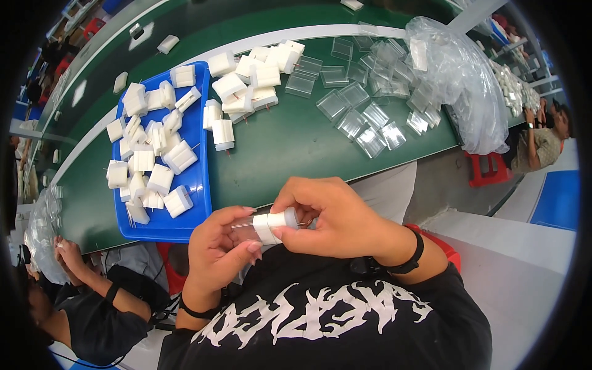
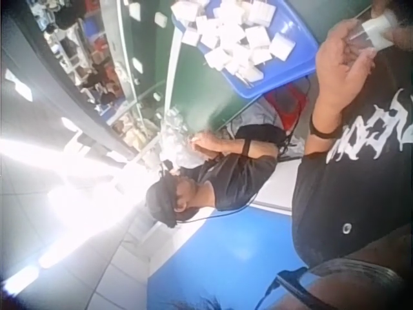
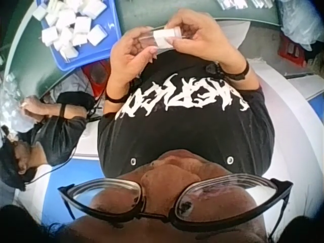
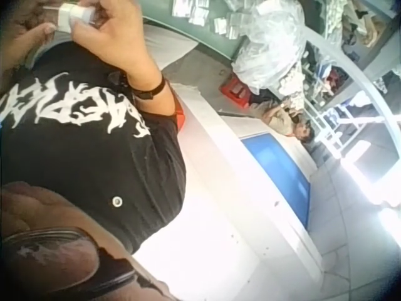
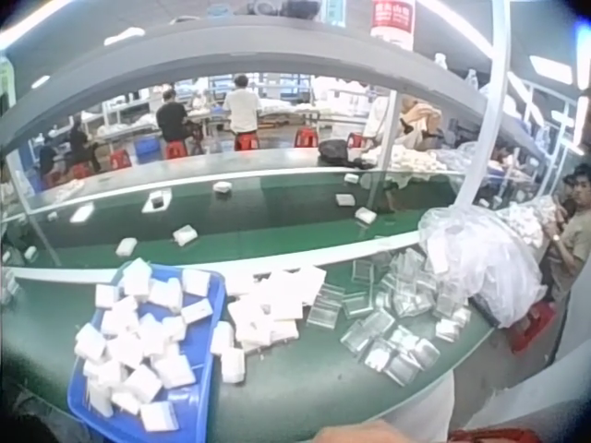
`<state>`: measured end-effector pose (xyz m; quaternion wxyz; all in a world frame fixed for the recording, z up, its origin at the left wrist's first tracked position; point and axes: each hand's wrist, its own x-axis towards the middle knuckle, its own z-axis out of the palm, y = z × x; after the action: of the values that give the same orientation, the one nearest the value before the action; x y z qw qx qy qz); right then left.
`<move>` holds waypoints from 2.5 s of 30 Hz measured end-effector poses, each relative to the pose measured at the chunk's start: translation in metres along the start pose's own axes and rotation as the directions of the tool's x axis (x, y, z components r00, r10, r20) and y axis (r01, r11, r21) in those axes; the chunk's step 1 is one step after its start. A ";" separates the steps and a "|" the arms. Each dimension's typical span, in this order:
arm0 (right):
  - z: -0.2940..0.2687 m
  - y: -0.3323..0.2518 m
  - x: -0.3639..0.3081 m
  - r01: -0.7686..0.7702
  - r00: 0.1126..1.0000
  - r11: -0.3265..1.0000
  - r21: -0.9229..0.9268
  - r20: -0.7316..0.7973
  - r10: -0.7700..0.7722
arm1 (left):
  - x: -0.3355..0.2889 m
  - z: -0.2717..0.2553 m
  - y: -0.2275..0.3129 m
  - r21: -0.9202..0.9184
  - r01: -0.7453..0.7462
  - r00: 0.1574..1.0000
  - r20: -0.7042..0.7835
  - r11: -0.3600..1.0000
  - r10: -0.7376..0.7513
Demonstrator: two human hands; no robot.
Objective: Placing small white rectangular components into clear plastic cases at an assembly line.
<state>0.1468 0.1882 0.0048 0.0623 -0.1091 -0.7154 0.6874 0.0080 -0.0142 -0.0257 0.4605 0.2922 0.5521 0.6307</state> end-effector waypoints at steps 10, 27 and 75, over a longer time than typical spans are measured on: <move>0.008 0.007 -0.001 -0.206 0.975 0.964 0.168 -0.044 0.216 | 0.000 0.003 -0.003 -0.106 0.008 1.000 0.027 0.994 -0.005; -0.005 0.005 -0.004 -0.062 0.998 0.924 0.377 0.044 0.049 | 0.009 0.005 -0.001 0.117 -0.320 0.940 -0.083 0.940 0.330; -0.015 -0.008 0.002 0.009 0.993 1.000 -0.014 0.118 -0.008 | 0.012 0.007 0.009 0.549 -0.749 0.615 0.366 0.372 0.698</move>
<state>0.1480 0.2030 0.0139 0.0219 -0.0655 -0.7233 0.6871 0.0065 -0.0002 -0.0171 0.0228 0.6673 0.5337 0.5190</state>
